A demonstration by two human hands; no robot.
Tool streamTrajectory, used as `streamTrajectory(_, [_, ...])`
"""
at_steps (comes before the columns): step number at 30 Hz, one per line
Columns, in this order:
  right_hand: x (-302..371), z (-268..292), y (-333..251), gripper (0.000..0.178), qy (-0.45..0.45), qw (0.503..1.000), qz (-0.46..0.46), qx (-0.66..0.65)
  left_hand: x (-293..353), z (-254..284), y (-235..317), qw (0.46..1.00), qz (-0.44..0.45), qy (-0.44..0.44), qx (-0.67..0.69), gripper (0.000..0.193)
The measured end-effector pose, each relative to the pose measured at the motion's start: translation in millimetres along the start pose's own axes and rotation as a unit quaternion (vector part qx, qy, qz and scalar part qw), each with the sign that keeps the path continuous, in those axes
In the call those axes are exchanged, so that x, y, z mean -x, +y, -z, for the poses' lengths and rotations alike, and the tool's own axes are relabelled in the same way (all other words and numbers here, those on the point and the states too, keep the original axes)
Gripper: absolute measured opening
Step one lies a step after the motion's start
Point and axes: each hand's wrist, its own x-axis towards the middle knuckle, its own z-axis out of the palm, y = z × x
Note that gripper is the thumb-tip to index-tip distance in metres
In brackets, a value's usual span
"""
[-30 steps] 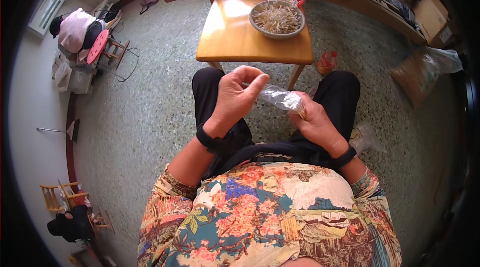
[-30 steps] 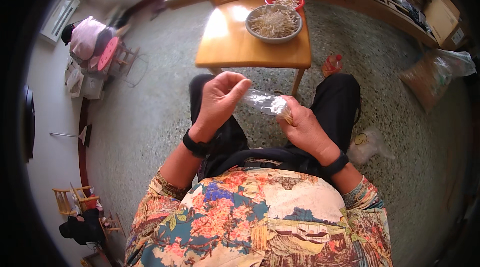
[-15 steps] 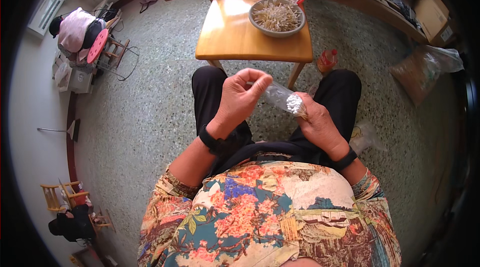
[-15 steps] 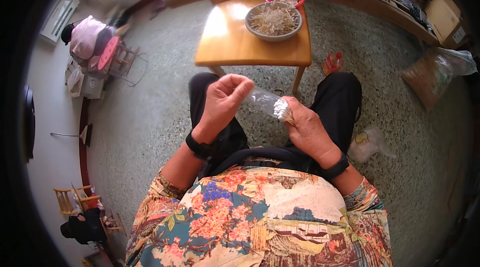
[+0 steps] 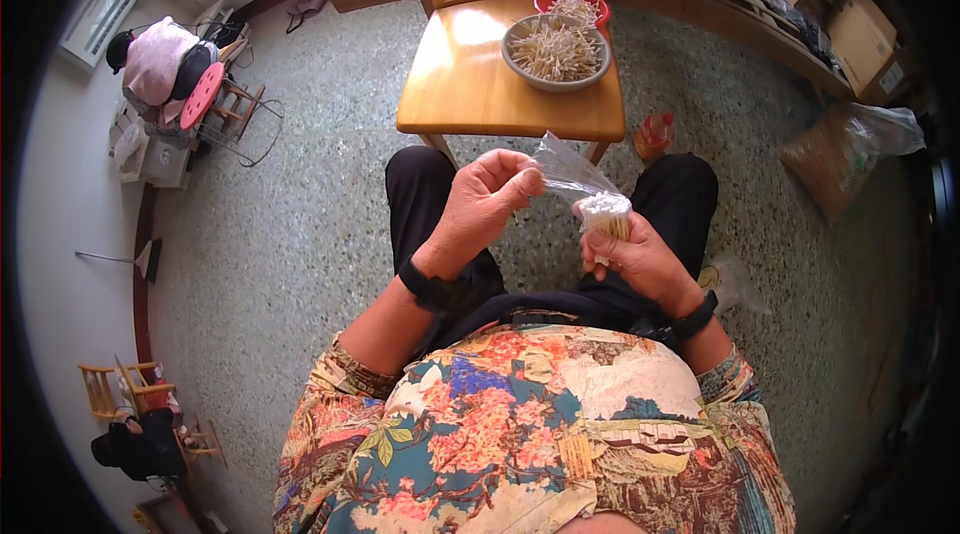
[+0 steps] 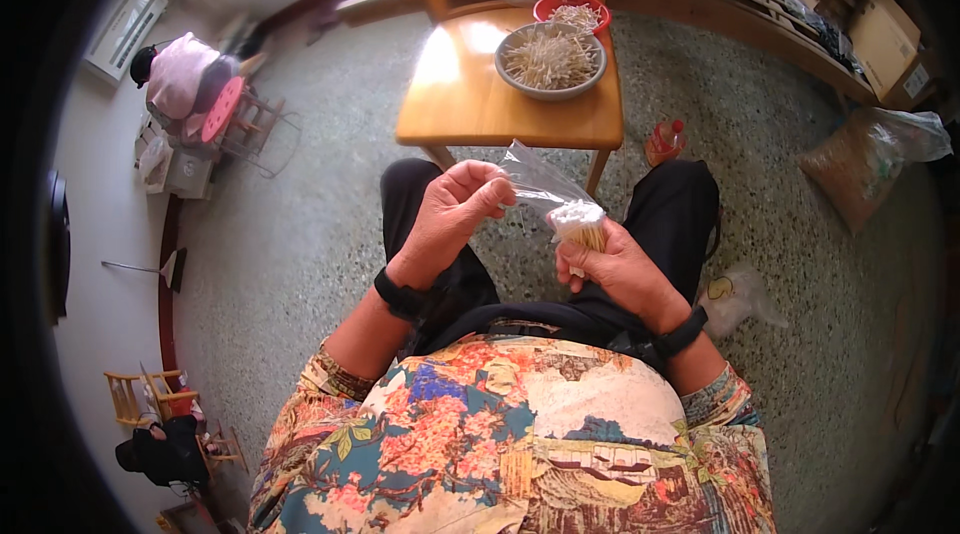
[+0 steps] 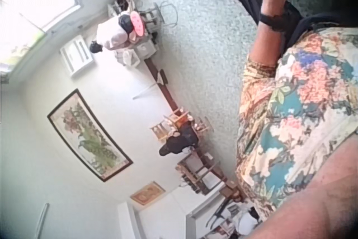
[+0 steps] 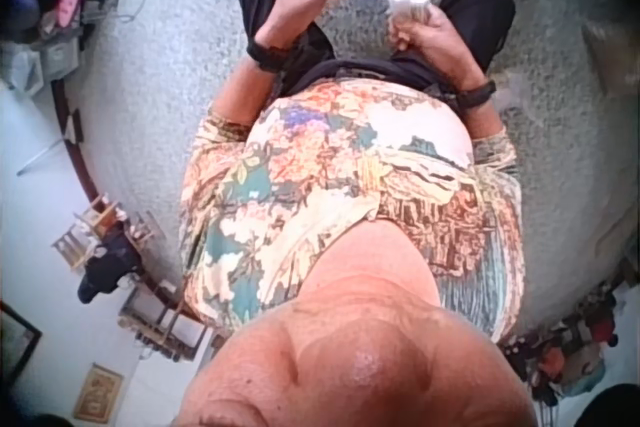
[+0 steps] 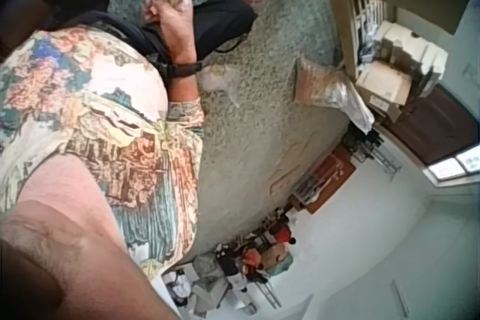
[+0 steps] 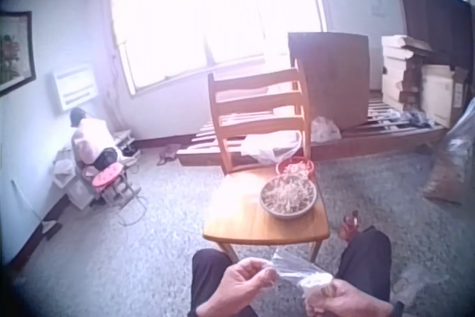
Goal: The recorder is sorting cotton swabs from a bowl and placing them neatly into small plastic bags.
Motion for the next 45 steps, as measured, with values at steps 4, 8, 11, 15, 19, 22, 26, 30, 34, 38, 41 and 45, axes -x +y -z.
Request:
streamTrajectory(4, [-3.3, 1.8, -5.1, 0.044, -0.022, 0.999, -0.011, -0.021, -2.3, -2.7, 6.4, 0.996, 0.0, 0.056, 0.068, 0.033])
streamTrajectory(8, [-9.7, -0.3, -8.9, 0.052, -0.041, 0.999, 0.002, -0.027, 2.9, -15.2, 3.5, 0.992, 0.081, -0.097, 0.008, 0.042])
streamTrajectory(11, [-12.9, -7.3, -9.6, 0.069, -0.033, 0.999, 0.034, -0.026, 2.6, -31.6, 0.1, 0.99, 0.078, -0.102, 0.052, 0.038])
streamTrajectory(15, [-18.4, -4.9, -7.5, 0.087, -0.052, 0.998, 0.041, 0.009, -3.2, -31.6, -7.0, 0.976, 0.096, -0.172, 0.09, 0.033])
streamTrajectory(19, [-19.8, 0.2, -1.7, 0.093, -0.075, 0.996, 0.044, -0.018, -3.6, -28.5, -18.9, 0.96, 0.087, -0.244, 0.109, 0.031])
streamTrajectory(22, [-21.4, 4.1, -0.7, 0.092, -0.071, 0.998, -0.002, -0.002, -3.4, -31.6, -16.9, 0.961, 0.103, -0.225, 0.12, 0.033])
streamTrajectory(26, [-23.4, -3.3, -3.0, 0.094, -0.062, 0.998, -0.012, 0.001, -5.4, -30.9, -11.9, 0.961, 0.162, -0.165, 0.155, 0.034])
streamTrajectory(30, [-30.4, -3.8, 3.6, 0.097, -0.041, 0.999, -0.003, 0.026, -6.9, -32.7, -12.7, 0.971, 0.156, -0.151, 0.104, 0.032])
streamTrajectory(34, [-33.7, -7.5, 5.0, 0.097, -0.022, 0.998, 0.005, 0.054, -8.0, -30.4, -16.7, 0.967, 0.187, -0.158, 0.071, 0.034])
streamTrajectory(38, [-36.3, -6.0, 8.5, 0.085, 0.054, 0.997, 0.05, 0.021, 3.8, -32.0, -24.4, 0.994, 0.104, -0.021, 0.002, 0.037])
streamTrajectory(41, [-37.6, -3.0, 4.8, 0.07, 0.089, 0.994, 0.055, 0.035, 15.1, -27.4, -7.9, 0.928, -0.08, 0.118, -0.344, 0.034])
streamTrajectory(45, [-42.2, -6.8, 11.6, 0.057, 0.084, 0.986, 0.099, 0.107, 5.1, -45.5, 11.7, 0.852, -0.308, 0.099, -0.413, 0.021])
